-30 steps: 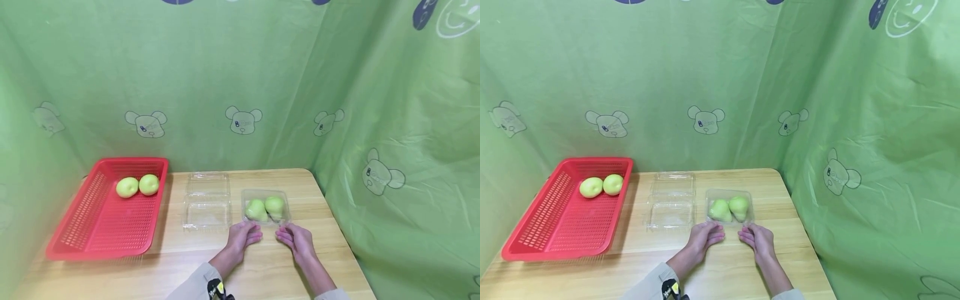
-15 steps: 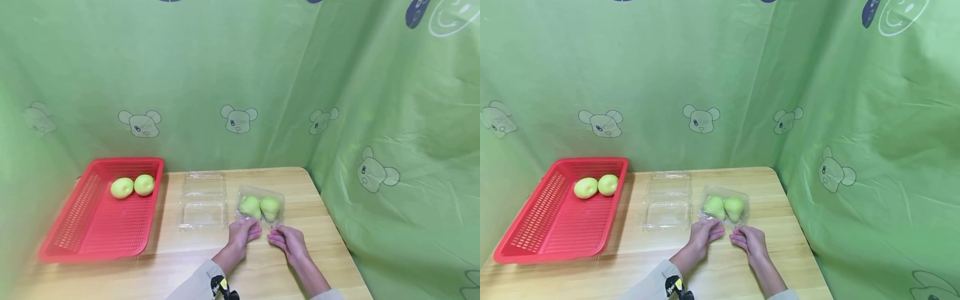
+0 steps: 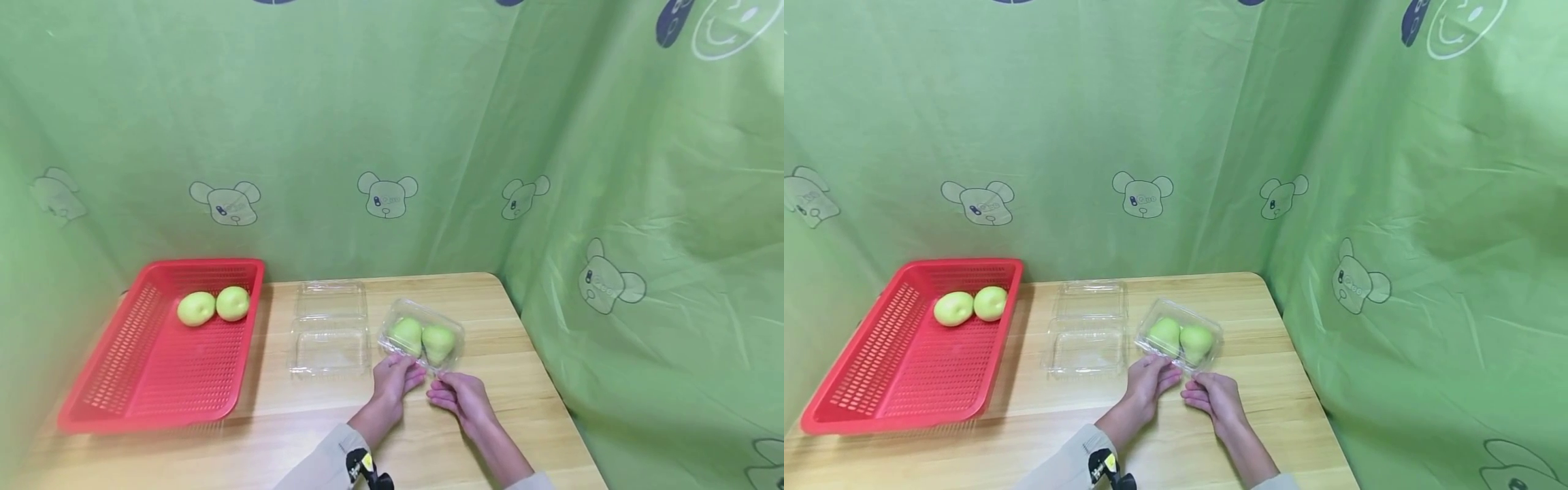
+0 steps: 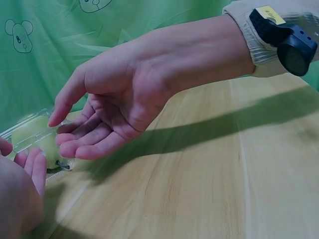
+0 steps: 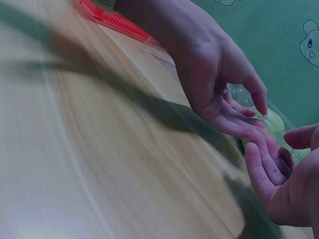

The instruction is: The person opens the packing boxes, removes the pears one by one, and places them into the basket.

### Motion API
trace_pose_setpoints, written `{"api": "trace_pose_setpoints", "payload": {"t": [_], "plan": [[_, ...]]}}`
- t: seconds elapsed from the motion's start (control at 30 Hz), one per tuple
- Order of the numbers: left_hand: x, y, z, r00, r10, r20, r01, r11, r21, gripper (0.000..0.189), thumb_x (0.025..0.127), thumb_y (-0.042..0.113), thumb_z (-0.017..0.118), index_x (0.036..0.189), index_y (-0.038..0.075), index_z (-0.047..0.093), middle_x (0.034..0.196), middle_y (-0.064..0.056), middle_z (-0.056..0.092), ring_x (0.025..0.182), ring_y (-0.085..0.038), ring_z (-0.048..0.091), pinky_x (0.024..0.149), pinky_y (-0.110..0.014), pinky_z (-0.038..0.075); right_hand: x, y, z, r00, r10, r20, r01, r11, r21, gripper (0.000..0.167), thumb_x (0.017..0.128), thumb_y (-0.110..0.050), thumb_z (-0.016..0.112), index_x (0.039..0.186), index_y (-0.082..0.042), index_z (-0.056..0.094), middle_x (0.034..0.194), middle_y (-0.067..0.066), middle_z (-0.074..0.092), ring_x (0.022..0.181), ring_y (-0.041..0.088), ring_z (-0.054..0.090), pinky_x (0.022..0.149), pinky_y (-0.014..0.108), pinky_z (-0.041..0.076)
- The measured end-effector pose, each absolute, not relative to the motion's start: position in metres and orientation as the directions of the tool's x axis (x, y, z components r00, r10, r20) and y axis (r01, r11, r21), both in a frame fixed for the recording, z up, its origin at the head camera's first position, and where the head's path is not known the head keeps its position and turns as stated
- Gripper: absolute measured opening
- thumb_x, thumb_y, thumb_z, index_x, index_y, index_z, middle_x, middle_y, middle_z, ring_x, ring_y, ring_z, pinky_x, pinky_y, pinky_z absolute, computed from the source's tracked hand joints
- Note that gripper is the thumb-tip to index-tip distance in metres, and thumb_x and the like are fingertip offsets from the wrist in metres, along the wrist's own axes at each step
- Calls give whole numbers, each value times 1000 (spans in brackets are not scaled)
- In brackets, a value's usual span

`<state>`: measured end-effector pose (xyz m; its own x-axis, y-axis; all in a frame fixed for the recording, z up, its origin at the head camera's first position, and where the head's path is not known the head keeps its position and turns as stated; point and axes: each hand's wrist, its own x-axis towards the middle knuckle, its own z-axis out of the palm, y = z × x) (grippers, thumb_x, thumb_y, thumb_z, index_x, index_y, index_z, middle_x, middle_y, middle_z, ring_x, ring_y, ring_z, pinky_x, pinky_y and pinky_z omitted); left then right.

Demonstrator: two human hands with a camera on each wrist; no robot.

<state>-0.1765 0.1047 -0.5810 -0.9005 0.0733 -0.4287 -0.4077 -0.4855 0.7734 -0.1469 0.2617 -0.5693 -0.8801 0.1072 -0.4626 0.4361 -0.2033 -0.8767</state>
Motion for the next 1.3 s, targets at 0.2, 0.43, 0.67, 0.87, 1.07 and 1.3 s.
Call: {"api": "trace_pose_setpoints", "payload": {"t": [0.2,0.43,0.67,0.87,1.07,1.3], "plan": [[-183,104,-583,-906,41,-422,-386,-490,781,22,92,5,68,111,-2,59,98,-18,76,83,-20,78,88,-38,67,-147,261,-567,-878,53,-476,463,-161,-871,38,98,-13,66,123,15,59,82,6,76,73,17,77,76,30,68],[-187,105,-582,-915,13,-404,-362,-472,804,26,88,2,67,111,0,55,89,-13,75,75,-16,74,79,-35,68,-152,272,-560,-870,-22,-493,493,-66,-867,43,97,-18,69,124,15,60,86,9,77,75,17,77,77,31,68],[-190,111,-584,-921,-8,-390,-345,-451,823,20,87,0,65,103,3,54,83,-9,73,72,-15,72,69,-27,65,-156,288,-553,-863,20,-505,505,0,-863,40,97,-15,69,123,15,61,88,13,78,76,17,77,76,29,68],[-190,109,-585,-930,-36,-366,-315,-434,844,19,85,-3,62,99,5,51,81,-7,68,70,-14,70,66,-25,61,-157,288,-550,-876,139,-462,467,3,-884,33,96,-5,67,122,14,61,87,16,75,74,17,74,72,26,67],[-188,108,-585,-932,-46,-359,-307,-424,852,20,83,-5,59,95,6,47,79,-6,65,67,-12,68,63,-23,58,-160,286,-548,-878,176,-446,455,10,-891,35,96,0,66,126,15,60,86,12,74,76,16,70,71,23,65],[-189,109,-585,-933,-16,-359,-322,-401,857,19,84,-4,59,95,8,48,82,-7,66,69,-13,67,65,-23,57,-165,289,-543,-864,185,-468,472,-26,-881,39,93,3,67,130,15,59,88,13,76,76,15,72,72,22,65]]}}
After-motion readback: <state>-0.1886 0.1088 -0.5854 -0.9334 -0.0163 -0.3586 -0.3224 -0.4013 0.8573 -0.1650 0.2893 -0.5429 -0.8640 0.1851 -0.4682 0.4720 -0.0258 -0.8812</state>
